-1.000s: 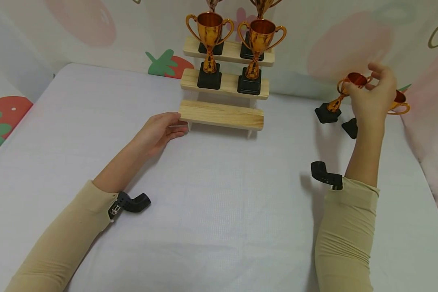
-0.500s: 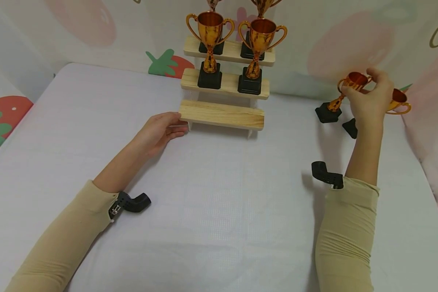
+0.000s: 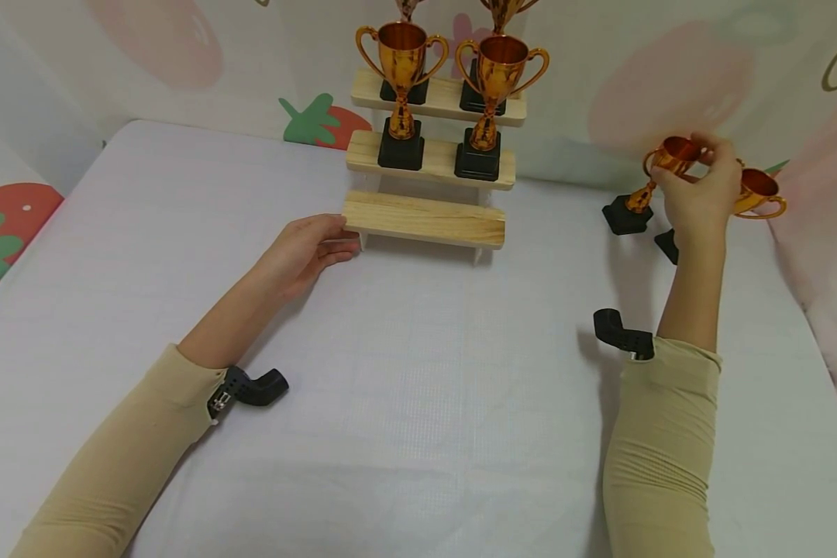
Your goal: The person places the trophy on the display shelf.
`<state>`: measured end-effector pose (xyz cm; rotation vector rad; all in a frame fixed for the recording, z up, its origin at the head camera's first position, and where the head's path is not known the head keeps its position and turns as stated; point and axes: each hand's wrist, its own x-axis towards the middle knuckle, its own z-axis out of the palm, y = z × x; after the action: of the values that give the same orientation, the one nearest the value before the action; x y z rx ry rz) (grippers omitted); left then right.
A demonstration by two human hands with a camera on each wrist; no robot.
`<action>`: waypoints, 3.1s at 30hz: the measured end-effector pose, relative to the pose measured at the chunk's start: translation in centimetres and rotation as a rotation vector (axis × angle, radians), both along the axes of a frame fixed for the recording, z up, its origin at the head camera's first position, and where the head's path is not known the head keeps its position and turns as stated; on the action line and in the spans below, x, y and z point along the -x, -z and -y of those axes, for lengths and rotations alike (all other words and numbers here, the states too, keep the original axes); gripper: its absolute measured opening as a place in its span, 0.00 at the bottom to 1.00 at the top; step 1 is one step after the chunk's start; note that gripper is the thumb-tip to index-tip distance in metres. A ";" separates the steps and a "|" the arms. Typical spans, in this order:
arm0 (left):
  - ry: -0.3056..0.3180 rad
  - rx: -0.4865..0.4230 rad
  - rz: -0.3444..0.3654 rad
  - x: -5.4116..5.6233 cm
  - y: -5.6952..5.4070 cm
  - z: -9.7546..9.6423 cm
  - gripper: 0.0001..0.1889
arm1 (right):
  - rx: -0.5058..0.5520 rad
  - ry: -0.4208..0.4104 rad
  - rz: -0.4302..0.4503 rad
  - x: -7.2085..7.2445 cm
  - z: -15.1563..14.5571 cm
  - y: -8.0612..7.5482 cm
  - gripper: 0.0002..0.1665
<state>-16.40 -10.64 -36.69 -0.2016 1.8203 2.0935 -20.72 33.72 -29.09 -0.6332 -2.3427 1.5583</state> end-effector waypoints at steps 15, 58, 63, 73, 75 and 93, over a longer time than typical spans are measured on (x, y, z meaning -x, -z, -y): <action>0.000 -0.009 -0.008 0.0 0.0 0.0 0.24 | 0.189 -0.021 -0.110 0.0 -0.2 0.3 0.36; -0.005 -0.005 0.013 0.2 0.1 0.0 0.24 | 0.191 -0.176 -0.183 -0.1 4.4 -0.3 0.30; -0.003 -0.005 0.010 0.1 0.0 0.0 0.24 | 0.167 -0.183 -0.192 -0.3 4.8 -0.7 0.30; 0.001 -0.008 0.005 0.1 0.0 0.0 0.24 | 0.099 -0.196 -0.219 -1.1 6.0 -2.0 0.30; 0.002 -0.007 0.006 0.0 0.0 0.0 0.24 | 0.119 -0.205 -0.232 -1.3 6.2 -2.4 0.30; 0.002 0.001 0.002 0.0 0.0 0.0 0.24 | 0.060 -0.241 -0.273 -3.2 8.1 -4.5 0.29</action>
<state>-16.39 -10.61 -36.64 -0.2025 1.8199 2.0897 -17.55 25.66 -24.55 -0.1382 -2.2358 1.6976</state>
